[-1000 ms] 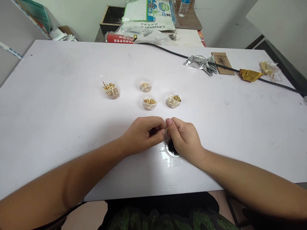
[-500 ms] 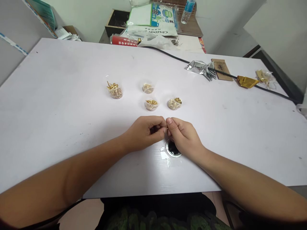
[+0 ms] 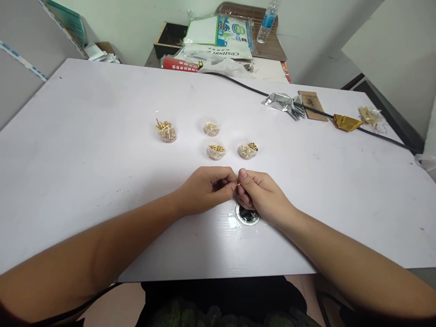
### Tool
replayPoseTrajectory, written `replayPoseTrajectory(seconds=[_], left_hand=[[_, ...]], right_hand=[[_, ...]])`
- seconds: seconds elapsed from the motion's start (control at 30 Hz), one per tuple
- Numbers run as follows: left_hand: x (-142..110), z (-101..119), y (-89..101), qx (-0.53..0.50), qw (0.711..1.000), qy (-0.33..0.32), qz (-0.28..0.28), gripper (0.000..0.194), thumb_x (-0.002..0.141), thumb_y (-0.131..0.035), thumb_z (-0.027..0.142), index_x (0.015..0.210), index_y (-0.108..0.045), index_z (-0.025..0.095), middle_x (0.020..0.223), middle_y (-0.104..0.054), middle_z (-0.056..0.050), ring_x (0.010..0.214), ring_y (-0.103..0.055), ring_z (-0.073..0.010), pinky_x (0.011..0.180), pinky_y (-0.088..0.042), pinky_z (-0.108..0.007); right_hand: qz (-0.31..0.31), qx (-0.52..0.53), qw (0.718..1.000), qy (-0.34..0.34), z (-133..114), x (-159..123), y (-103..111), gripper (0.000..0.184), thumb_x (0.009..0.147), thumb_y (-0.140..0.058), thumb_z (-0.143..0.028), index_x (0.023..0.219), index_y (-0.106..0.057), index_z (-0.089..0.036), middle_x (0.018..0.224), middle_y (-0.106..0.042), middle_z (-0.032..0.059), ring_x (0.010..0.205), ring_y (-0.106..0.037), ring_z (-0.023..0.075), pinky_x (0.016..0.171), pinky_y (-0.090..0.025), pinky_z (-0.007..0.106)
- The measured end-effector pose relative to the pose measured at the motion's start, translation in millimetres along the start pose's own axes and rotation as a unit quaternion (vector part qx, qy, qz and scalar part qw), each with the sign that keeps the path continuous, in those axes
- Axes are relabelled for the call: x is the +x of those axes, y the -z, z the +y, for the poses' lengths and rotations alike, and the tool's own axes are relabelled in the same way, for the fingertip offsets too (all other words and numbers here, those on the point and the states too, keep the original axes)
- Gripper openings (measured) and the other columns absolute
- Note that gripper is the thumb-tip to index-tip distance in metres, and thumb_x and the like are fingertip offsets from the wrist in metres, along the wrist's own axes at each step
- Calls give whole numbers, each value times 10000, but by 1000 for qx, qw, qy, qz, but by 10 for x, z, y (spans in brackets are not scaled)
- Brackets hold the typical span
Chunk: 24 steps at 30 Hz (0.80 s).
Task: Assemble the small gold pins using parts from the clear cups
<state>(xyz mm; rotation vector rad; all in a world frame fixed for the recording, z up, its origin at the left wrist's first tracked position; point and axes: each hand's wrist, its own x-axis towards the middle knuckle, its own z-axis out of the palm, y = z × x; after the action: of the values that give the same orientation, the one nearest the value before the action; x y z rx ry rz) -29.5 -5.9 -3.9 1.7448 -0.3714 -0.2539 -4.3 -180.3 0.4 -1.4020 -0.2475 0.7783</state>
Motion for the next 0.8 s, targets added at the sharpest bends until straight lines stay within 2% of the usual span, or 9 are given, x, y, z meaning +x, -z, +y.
replayPoseTrajectory(seconds=[0.3,0.57,0.7,0.8], left_hand=[[-1,-7,10,-33,999,12,-1,113,845,-527,202,758,-549,133,654,-533,11,576,-430,-76,536,-367,-206],[-6,43,40,-33,998,41,31,137,857,-532,246,774,-536,136,646,-562,5,597,-499,-94,558,-404,-214],[-10,28,42,-80,996,20,29,139,887,-520,229,786,-529,134,688,-588,-1,633,-537,-89,598,-447,-211],[-7,0,48,-96,995,12,33,151,908,-521,242,805,-531,132,715,-598,-5,645,-544,-86,613,-462,-211]], right_hand=[[4,43,999,-21,-18,8,-5,520,845,-629,-595,666,-458,-137,503,-387,-50,427,-328,40,387,-232,154],[44,65,997,-6,-70,12,20,407,782,-751,-467,766,-520,-133,603,-544,-29,457,-469,43,412,-371,154],[55,92,994,6,-60,24,25,358,742,-801,-402,811,-583,-127,658,-625,5,554,-588,74,515,-505,179],[49,112,993,1,-54,37,26,336,727,-818,-368,837,-622,-118,698,-661,22,620,-638,83,600,-563,191]])
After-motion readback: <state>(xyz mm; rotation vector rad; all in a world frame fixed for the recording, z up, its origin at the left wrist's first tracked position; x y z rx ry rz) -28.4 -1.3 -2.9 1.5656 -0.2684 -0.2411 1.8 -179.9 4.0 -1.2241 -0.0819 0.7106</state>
